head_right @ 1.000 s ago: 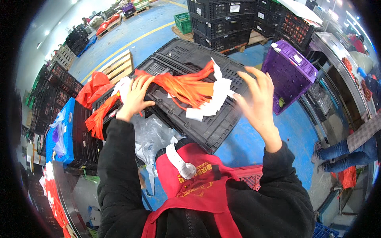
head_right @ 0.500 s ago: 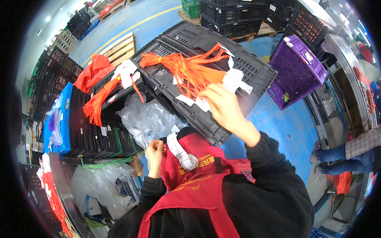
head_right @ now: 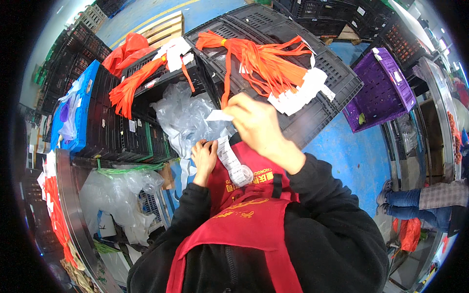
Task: The person repeatedly picks small white labels and orange cords from a black crate, then attaches each label to a cord by hand. The person works continuously at a table in a warehouse-like area, handling items one at a time.
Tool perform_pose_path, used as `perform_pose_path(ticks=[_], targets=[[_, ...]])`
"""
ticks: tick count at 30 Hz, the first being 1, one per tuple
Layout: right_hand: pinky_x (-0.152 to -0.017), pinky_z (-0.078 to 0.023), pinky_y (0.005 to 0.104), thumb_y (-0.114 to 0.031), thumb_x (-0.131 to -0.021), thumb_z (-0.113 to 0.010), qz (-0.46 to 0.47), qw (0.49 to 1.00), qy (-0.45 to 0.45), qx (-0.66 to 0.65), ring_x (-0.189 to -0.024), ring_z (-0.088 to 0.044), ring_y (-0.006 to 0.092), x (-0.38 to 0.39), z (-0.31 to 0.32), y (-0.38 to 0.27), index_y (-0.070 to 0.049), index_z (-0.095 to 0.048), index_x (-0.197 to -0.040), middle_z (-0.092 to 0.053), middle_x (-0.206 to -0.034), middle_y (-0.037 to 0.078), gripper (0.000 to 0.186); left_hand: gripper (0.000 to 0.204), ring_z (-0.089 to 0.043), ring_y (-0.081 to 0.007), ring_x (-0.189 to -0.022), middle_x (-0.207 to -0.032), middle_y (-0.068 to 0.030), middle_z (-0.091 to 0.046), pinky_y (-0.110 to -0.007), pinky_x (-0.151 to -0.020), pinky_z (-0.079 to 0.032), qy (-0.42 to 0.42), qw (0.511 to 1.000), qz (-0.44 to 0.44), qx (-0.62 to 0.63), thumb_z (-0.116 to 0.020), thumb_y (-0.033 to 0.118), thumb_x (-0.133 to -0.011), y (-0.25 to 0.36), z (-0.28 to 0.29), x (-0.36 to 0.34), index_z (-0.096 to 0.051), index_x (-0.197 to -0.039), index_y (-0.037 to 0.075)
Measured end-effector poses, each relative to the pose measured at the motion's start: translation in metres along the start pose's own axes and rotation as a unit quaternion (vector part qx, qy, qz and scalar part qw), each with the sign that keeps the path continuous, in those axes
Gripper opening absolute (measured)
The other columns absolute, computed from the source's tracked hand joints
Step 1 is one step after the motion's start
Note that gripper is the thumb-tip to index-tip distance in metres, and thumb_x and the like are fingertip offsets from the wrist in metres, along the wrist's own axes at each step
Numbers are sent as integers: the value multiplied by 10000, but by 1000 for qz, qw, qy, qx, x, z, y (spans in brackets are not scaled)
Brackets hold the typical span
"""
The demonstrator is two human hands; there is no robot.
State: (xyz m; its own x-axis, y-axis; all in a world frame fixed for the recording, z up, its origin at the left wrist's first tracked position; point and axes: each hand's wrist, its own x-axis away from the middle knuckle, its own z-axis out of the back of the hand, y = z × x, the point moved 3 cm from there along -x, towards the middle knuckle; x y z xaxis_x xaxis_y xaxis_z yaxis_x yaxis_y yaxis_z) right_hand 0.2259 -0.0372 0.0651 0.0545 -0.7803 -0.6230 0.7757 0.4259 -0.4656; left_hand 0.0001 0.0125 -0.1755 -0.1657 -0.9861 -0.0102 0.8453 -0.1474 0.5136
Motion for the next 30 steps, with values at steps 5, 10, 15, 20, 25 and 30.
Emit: perform_pose_path(ticks=[5,10,15,20,25,30], targets=[[-706,-584,344,54,-820,-753,-40,993,31,-108,-841,-735,282,4,-20,-23,-26,-745,-1016,-717,-1017,88,212,644,-367,-328,-1463,-1479,-87,-524,-685,-1224,-171,-158,985,56,-43,-753,631,-864,6,-17,-20,-711,-1302,159],[-744,-589,325,95,-857,-735,-137,969,95,-181,-865,-736,244,10,-10,-12,10,-740,-1031,-721,-1069,122,195,533,-329,-350,-1496,-1471,-85,-503,-707,-1211,-167,-109,993,-50,-13,-893,405,-750,7,-13,8,-646,-1161,171],[-777,-592,323,73,-858,-761,-46,988,109,-102,-922,-729,230,15,0,-10,18,-753,-1033,-725,-1073,122,184,1013,-191,-391,-1605,-1696,-152,-290,-725,-1225,-97,-35,994,-100,-6,-901,280,-719,8,10,62,-388,-1574,104],[-780,-592,298,74,-892,-749,-115,976,113,-144,-884,-732,199,22,1,4,26,-752,-1027,-726,-1064,112,143,990,-236,-399,-1577,-1685,-162,-300,-671,-1225,-170,-55,994,-98,8,-882,179,-712,4,34,105,-400,-1573,92],[-752,-590,292,46,-951,-710,-161,955,143,-204,-854,-734,168,20,-5,8,44,-741,-1051,-714,-1084,112,105,564,-520,-378,-1255,-1391,-146,-547,-495,-1002,-432,18,988,-146,57,-830,54,-693,-3,44,102,-616,-1214,45],[-779,-595,302,52,-977,-668,-100,970,121,-184,-868,-745,198,3,4,-4,47,-742,-1117,-706,-1124,133,159,769,-677,-141,-994,-1316,-123,-641,-274,-855,-539,-104,882,-21,458,-530,-253,-824,6,55,73,-415,-1512,70]])
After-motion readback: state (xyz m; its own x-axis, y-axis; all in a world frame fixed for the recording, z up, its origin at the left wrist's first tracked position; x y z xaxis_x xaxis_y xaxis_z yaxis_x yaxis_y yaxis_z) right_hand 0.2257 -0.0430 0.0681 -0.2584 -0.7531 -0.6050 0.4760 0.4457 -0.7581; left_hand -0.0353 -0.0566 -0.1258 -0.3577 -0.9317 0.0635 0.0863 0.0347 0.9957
